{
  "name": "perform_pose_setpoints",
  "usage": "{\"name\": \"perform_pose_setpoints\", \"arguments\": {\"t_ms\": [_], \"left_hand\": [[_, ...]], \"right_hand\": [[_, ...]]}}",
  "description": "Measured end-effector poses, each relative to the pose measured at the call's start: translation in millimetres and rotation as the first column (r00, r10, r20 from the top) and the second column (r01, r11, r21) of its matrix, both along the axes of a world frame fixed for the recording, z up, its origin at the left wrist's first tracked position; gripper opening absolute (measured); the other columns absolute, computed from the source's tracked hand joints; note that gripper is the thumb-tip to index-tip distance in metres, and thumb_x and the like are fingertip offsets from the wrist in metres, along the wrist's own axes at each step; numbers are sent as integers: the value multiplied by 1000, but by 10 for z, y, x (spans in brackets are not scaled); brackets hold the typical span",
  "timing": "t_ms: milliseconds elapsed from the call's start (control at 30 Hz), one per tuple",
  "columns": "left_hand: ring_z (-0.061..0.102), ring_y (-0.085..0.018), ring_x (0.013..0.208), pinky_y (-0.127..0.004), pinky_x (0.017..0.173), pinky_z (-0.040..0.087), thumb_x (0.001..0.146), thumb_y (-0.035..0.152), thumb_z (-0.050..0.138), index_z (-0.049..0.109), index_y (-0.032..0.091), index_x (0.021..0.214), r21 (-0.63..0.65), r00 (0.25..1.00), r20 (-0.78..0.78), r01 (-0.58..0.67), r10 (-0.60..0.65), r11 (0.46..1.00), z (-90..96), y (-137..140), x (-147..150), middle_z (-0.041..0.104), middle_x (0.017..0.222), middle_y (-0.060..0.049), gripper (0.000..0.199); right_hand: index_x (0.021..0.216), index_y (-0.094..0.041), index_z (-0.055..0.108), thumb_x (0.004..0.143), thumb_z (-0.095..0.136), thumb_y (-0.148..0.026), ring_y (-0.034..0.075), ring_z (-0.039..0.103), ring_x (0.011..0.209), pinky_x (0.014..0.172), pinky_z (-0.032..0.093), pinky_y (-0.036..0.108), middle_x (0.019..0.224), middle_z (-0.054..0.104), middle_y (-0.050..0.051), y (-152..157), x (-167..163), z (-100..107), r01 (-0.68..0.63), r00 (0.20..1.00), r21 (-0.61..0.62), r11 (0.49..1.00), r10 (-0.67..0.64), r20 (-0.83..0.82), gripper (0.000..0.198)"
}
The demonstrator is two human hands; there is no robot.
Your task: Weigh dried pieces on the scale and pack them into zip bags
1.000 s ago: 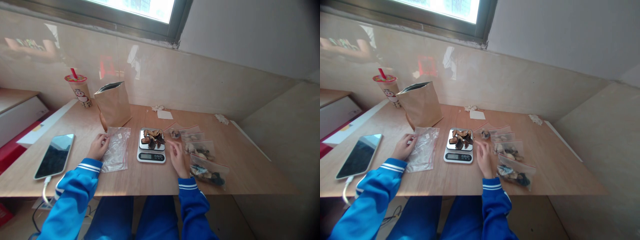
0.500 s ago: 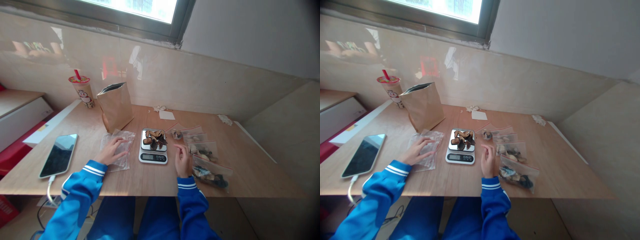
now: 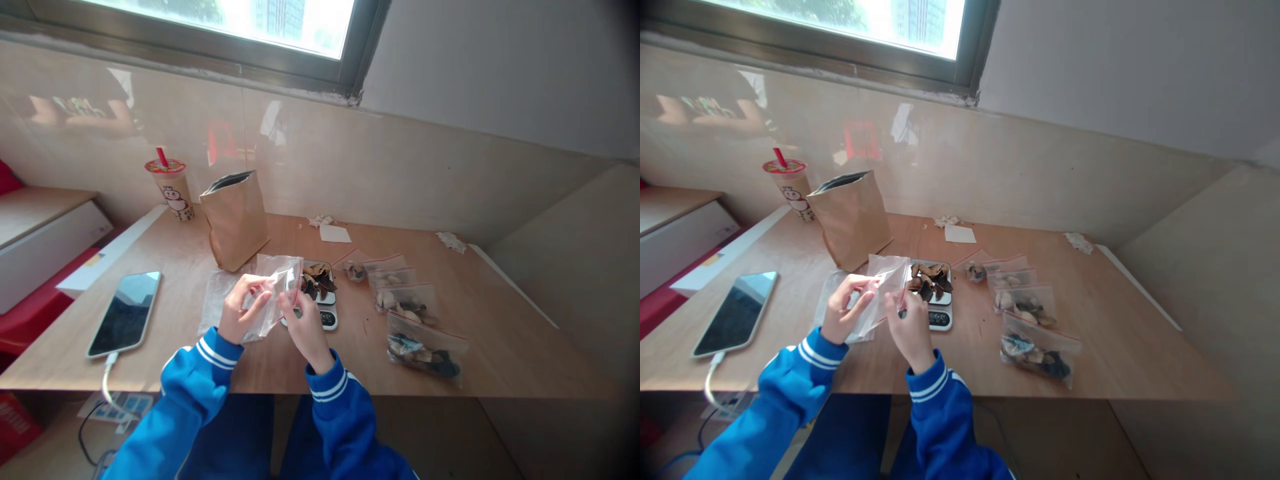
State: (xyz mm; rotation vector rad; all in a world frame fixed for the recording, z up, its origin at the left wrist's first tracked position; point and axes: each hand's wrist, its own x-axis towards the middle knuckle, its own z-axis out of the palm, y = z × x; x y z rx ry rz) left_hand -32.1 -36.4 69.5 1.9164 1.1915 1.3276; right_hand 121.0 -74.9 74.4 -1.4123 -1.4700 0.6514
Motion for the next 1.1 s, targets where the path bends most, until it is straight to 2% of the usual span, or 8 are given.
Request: {"name": "perform_pose_setpoints", "arguments": {"t_ms": [200, 267, 333, 467, 600, 800, 933, 1100], "left_hand": [[60, -19, 77, -33, 71, 49, 90, 54, 41, 52, 20, 88, -90, 858, 293, -415, 423, 905, 54, 71, 93, 60, 80, -4, 36], [59, -19, 79, -34, 75, 49, 89, 52, 46, 51, 20, 84, -51, 874, 319, -370, 366, 928, 79, 129, 111, 58, 79, -3, 32], [59, -20, 87, -36, 84, 47, 89, 47, 48, 51, 20, 82, 16, 900, 325, -312, 290, 950, 74, 191, 159, 58, 88, -5, 28], [54, -23, 108, -39, 95, 42, 94, 40, 38, 45, 20, 89, 46, 890, 346, -332, 296, 942, -82, 323, 292, 53, 114, -14, 22], [50, -22, 118, -41, 99, 39, 96, 40, 37, 39, 19, 92, 72, 855, 439, -340, 277, 938, -328, 418, 399, 50, 122, -18, 21], [54, -23, 116, -44, 99, 40, 96, 41, 40, 41, 19, 92, 164, 820, 543, -316, 182, 934, -481, 479, 457, 55, 123, -17, 23], [56, -23, 115, -43, 97, 41, 97, 41, 39, 39, 19, 92, 117, 805, 567, -289, 175, 950, -488, 486, 458, 57, 122, -18, 22], [57, -23, 115, -44, 98, 40, 97, 42, 38, 37, 19, 91, 100, 794, 575, -306, 196, 947, -495, 490, 464, 59, 119, -19, 24]], "right_hand": [[70, -21, 54, 86, 50, -54, 16, 57, 64, 63, 46, 27, 65, 59, 0, 74, 283, 36, -164, 960, -148, 975, 123, -253, 38], [88, -20, 62, 87, 50, -57, 17, 62, 82, 75, 50, 29, 89, 66, 4, 42, 483, 88, -313, 940, -126, 941, 288, -185, 38], [113, -23, 60, 90, 45, -57, 19, 60, 105, 90, 48, 32, 116, 63, 7, 46, 682, 125, -336, 940, -73, 939, 329, -90, 43], [127, -26, 53, 93, 42, -51, 22, 42, 131, 112, 32, 42, 135, 50, 10, 249, 1012, 16, 6, 984, 127, 992, -28, 175, 43], [134, -26, 49, 93, 45, -47, 26, 28, 141, 115, 24, 49, 148, 36, 11, 528, 1104, -267, -41, 902, 117, 992, -14, 432, 46], [136, -20, 45, 95, 43, -44, 29, 32, 138, 111, 31, 51, 143, 41, 16, 679, 983, -507, -36, 836, 88, 995, -18, 548, 47], [121, -20, 54, 94, 45, -39, 26, 47, 121, 104, 39, 44, 123, 52, 14, 675, 1001, -516, -17, 842, 133, 991, -57, 537, 34], [107, -20, 61, 94, 46, -34, 27, 50, 106, 97, 43, 44, 105, 54, 11, 653, 1004, -478, 28, 806, 137, 990, -104, 583, 24]]}}
